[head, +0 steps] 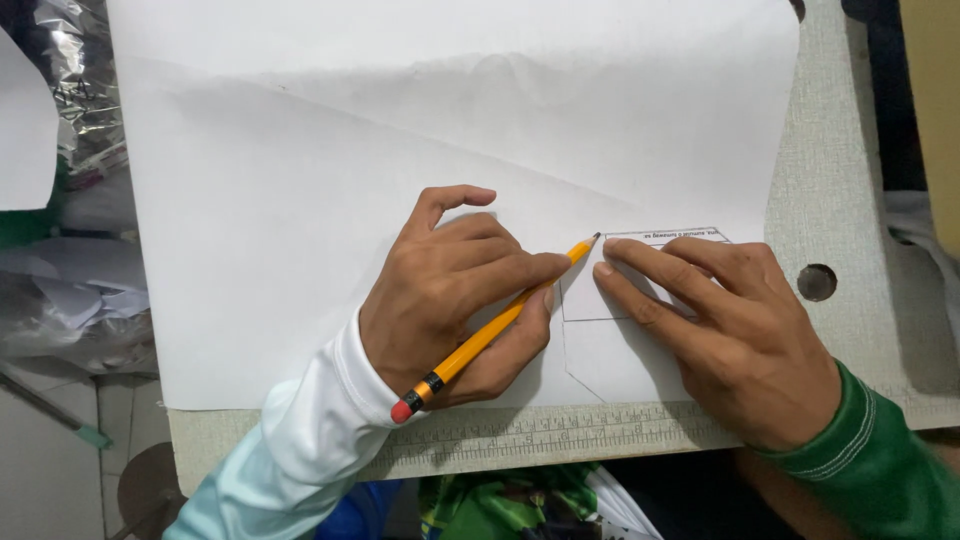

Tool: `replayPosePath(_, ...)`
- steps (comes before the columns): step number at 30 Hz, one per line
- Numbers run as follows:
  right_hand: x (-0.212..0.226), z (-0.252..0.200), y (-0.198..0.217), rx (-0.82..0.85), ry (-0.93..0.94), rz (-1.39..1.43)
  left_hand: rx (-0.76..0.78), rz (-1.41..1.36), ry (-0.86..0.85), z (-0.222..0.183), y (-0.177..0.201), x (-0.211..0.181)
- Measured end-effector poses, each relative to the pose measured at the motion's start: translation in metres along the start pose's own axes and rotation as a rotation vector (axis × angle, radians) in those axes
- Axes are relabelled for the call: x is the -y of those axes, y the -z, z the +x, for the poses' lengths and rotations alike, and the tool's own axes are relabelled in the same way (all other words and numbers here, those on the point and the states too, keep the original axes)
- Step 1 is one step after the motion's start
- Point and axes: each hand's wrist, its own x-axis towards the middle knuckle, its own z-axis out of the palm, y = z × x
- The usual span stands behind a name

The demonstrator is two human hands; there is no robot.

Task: Tracing a paper template onto a larger sheet of paper using a pencil

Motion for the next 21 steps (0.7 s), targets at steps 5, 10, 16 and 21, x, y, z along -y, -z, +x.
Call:
replayPosePath(5,0.000,0.001,0.000,-0.010,0.007,-0.008,0.002,-0.009,-0.004,0.000,0.001,-0.001)
replayPosePath(10,-0.002,-0.001,0.000,0.016,0.011,0.006,0.025,-0.014,-0.003,0.001,0.004,-0.005)
replayPosePath(16,-0.003,-0.001,0.000,0.045,0.012,-0.010,0.040,-0.019,-0.018,0.001,0.009,-0.009)
replayPosePath(21,-0.002,-0.001,0.001,0.058,-0.001,-0.001,0.063,-0.018,-0.012,0.001,0.013,-0.012)
